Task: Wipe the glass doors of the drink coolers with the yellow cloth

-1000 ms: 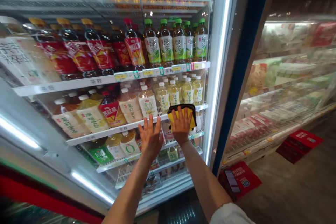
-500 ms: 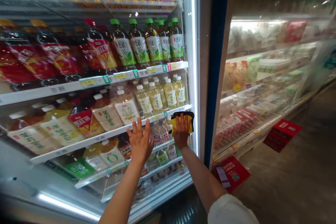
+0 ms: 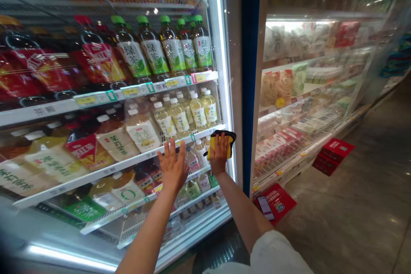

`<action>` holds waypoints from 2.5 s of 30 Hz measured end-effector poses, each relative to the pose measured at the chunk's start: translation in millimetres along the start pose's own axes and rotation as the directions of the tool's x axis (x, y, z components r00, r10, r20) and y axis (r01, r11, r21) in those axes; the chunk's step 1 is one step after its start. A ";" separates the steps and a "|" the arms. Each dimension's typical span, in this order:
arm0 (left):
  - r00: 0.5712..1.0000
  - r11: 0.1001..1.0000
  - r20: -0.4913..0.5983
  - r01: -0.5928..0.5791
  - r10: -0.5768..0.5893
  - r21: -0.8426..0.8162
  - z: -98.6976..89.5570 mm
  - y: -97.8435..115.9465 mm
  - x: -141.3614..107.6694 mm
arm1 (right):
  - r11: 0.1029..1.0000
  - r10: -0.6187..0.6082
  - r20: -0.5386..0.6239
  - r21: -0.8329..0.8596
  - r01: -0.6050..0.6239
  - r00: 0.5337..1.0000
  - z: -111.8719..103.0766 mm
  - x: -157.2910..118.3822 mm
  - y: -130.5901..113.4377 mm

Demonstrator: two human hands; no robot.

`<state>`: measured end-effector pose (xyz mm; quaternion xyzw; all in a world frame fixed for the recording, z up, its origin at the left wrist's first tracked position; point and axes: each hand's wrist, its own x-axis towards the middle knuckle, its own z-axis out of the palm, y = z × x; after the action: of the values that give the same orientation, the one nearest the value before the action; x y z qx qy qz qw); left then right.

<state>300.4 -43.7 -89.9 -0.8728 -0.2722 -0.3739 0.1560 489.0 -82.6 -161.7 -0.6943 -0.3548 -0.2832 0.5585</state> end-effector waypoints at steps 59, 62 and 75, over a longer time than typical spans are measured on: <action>0.954 0.961 0.165 0.225 -0.251 0.162 21.9 -29.2 -111.8 | 0.877 -0.448 0.352 -0.008 0.481 0.822 -5.6 -90.6 17.2; 0.939 0.942 0.155 0.278 -0.308 0.189 16.7 -35.8 -121.5 | 0.932 -0.335 0.319 -0.025 0.361 0.887 5.6 -83.6 -14.7; 0.896 0.893 0.124 0.397 -0.427 0.212 -13.6 -69.6 -153.8 | 0.862 -0.492 0.448 0.127 0.491 0.746 2.0 -110.9 -58.3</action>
<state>163.5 -49.4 -189.4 -0.8054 -0.4964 -0.2974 0.1281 376.6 -92.9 -216.3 -0.6232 -0.6483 -0.2448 0.3625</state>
